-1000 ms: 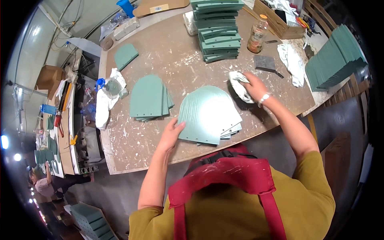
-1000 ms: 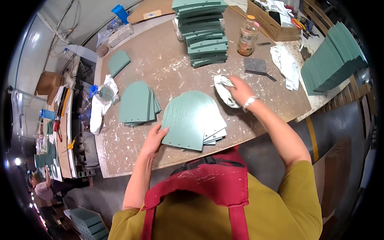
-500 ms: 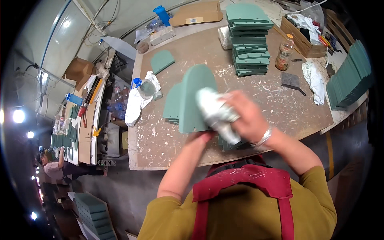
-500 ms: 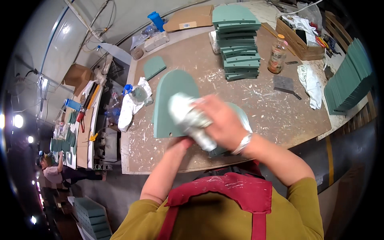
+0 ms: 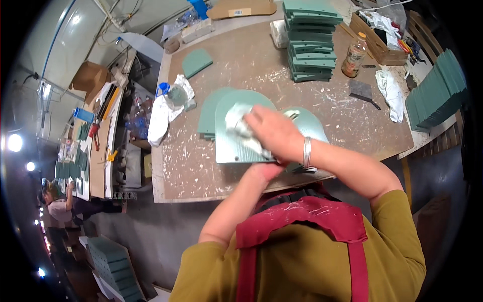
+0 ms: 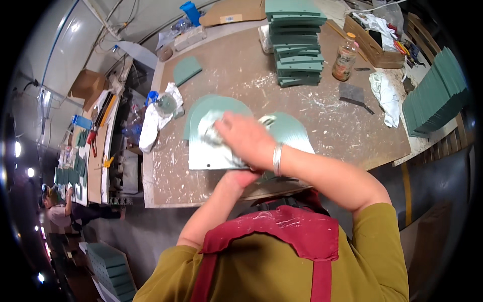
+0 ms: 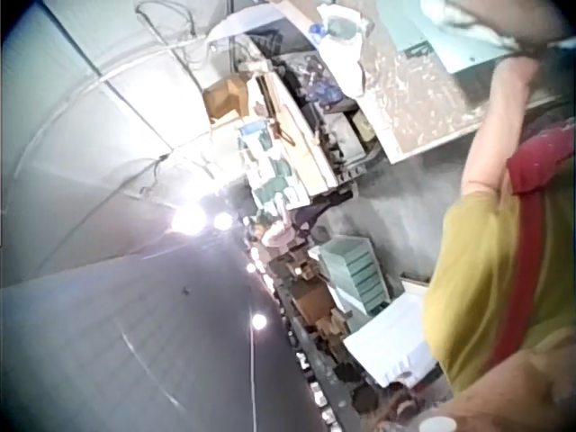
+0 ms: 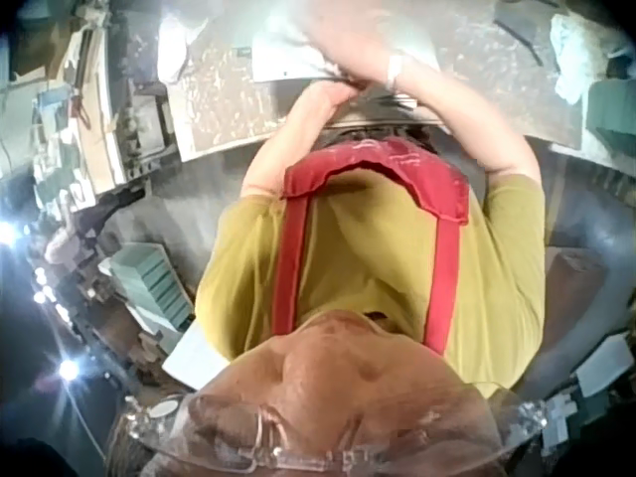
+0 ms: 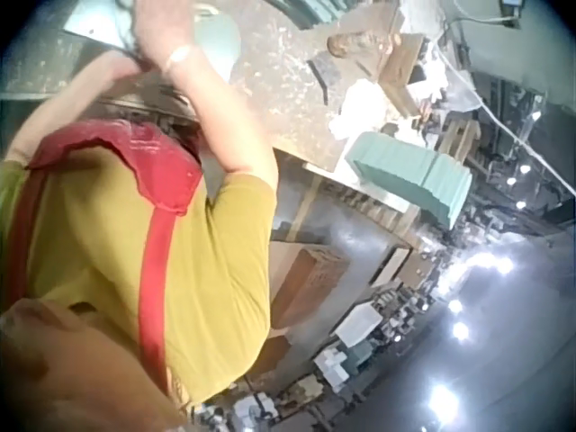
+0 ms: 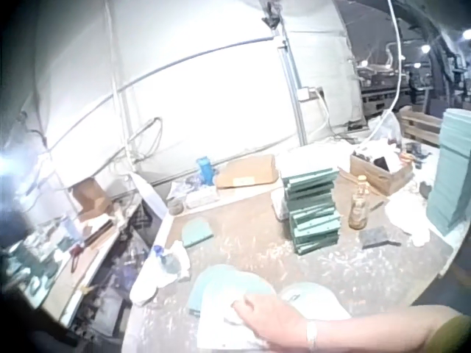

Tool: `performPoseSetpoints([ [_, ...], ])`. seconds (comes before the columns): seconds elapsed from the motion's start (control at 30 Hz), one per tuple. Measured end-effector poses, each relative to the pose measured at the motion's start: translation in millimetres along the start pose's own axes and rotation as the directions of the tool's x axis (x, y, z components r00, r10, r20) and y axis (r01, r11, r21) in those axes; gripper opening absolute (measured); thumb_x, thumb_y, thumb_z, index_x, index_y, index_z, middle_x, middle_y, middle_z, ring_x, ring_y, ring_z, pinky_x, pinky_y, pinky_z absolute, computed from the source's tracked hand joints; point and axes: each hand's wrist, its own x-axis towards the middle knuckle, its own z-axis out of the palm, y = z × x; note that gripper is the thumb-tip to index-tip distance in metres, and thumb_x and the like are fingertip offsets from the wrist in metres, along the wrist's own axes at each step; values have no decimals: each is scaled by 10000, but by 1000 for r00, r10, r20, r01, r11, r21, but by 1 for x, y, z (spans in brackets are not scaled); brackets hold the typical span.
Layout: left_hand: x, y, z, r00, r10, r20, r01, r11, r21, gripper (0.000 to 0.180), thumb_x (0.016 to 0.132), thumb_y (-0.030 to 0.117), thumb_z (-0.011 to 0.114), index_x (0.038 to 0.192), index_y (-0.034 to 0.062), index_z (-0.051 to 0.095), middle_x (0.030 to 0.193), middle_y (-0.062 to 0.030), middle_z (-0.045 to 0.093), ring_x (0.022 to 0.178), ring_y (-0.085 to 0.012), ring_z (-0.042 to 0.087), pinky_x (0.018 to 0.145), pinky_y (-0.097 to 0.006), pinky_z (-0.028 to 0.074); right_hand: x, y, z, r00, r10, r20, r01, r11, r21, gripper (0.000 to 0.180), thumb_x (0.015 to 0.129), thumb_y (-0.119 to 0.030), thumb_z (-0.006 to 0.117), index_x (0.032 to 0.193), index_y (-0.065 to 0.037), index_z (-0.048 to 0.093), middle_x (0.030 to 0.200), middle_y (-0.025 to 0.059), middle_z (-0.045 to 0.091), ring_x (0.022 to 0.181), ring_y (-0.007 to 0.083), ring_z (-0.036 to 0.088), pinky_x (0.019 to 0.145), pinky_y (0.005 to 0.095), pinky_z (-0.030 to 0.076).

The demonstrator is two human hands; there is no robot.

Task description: The person wipes green furniture components with a cloth, stacks them on a workbench, and applies a liquid coating to the edges of the parts using a small brush.

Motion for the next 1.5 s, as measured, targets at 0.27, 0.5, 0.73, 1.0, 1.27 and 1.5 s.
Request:
performPoseSetpoints([
  [0.27,-10,69,-43,933,78,351,-226,887,403,487,975,339,427,1305,-20,430,829,-78,498,565,-168,516,496,-232,442,-63,-34,-24,764,-329,556,61,894,445,266,825,-138,588,1065,-35,541,1057,176,588,949,363,601,787,422,497],
  [0.5,-7,49,-27,771,616,162,-379,240,894,486,1020,393,428,1222,-32,548,1167,-94,600,1093,-156,512,975,-297,387,-124,41,-59,729,396,559,-647,131,751,325,894,-219,644,1132,-4,594,925,1,634,818,78,592,716,231,485],
  [0.73,-35,115,29,349,927,133,-223,-55,973,545,947,431,552,1253,-19,525,1179,-112,599,1093,-206,547,932,-365,451,-116,32,-58,756,443,483,-605,190,773,382,903,-247,650,1169,17,576,976,-3,626,885,79,572,784,239,472],
  [1.0,-67,272,-1,545,826,148,-69,-132,989,429,950,327,572,1069,-82,629,966,-112,669,869,-154,602,784,-303,470,-127,39,-38,757,432,491,-617,223,755,357,925,-240,636,1156,29,597,999,5,638,900,76,562,788,247,468],
  [1.27,-51,281,2,520,849,100,101,-177,979,426,924,332,611,1107,-52,629,996,-90,654,897,-135,574,805,-287,445,-124,40,-24,720,449,529,-646,157,747,373,924,-248,637,1157,40,599,1005,16,639,911,82,560,803,246,465],
  [1.5,-65,272,-4,617,786,-44,344,-219,913,556,792,443,739,1020,-48,613,824,-110,637,661,-160,610,540,-296,496,-126,49,-23,715,500,489,-629,154,762,418,924,-258,640,1212,36,569,1053,33,639,940,90,570,817,244,467],
])
